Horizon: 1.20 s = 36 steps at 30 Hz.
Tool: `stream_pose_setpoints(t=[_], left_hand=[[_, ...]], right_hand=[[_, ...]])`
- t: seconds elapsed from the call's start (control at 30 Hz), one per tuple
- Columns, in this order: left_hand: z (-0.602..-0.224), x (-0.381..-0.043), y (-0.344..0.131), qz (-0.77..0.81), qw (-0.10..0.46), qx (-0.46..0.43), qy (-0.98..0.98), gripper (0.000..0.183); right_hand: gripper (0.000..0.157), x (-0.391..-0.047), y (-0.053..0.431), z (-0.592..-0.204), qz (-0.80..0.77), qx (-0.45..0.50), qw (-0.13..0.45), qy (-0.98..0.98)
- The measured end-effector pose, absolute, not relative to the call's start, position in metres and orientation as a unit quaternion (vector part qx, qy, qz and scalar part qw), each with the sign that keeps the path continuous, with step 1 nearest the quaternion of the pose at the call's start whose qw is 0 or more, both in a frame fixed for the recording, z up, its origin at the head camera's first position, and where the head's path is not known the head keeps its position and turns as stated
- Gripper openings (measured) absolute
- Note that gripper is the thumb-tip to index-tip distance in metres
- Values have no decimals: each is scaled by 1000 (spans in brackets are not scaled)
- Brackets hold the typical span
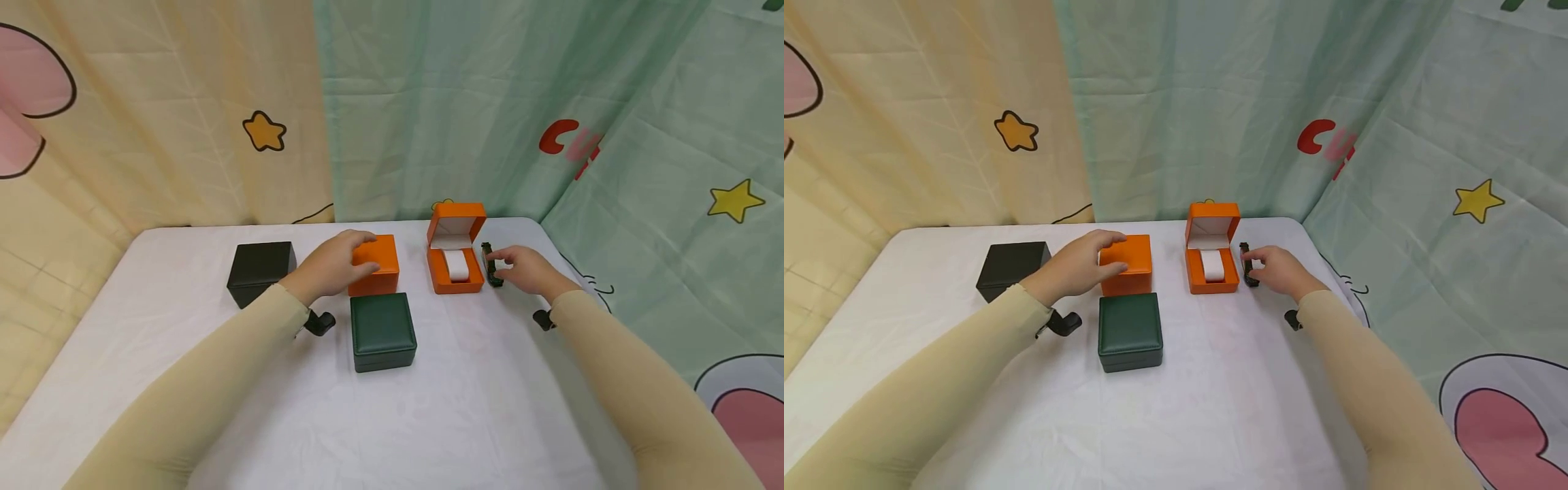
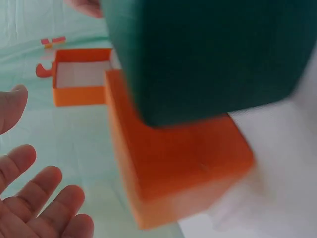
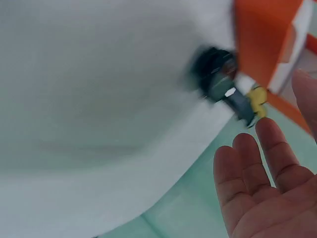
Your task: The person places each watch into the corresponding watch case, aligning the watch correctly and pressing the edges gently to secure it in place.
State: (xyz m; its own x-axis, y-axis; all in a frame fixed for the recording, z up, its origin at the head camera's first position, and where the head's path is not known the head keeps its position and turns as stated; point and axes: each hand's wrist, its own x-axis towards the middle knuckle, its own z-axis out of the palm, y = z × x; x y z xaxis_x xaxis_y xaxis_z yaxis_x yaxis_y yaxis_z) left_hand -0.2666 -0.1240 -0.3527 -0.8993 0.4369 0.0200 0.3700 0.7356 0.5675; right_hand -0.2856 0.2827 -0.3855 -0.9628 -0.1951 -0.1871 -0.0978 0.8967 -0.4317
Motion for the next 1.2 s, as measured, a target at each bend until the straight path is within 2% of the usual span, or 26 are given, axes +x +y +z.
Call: stream_pose_setpoints(t=[0.23, 0.6, 0.9, 1.2], left_hand=[[-333, -270, -88, 282, 86, 244, 924, 67], [-322, -281, -26, 251, 168, 251, 920, 80], [-342, -299, 8, 228, 178, 228, 930, 83], [-355, -297, 30, 218, 176, 211, 936, 79]], right_hand=[[52, -291, 308, -400, -176, -71, 151, 970], [53, -292, 312, -410, -198, -85, 128, 968], [51, -294, 308, -411, -214, -72, 129, 966], [49, -292, 302, -414, -217, -55, 130, 966]])
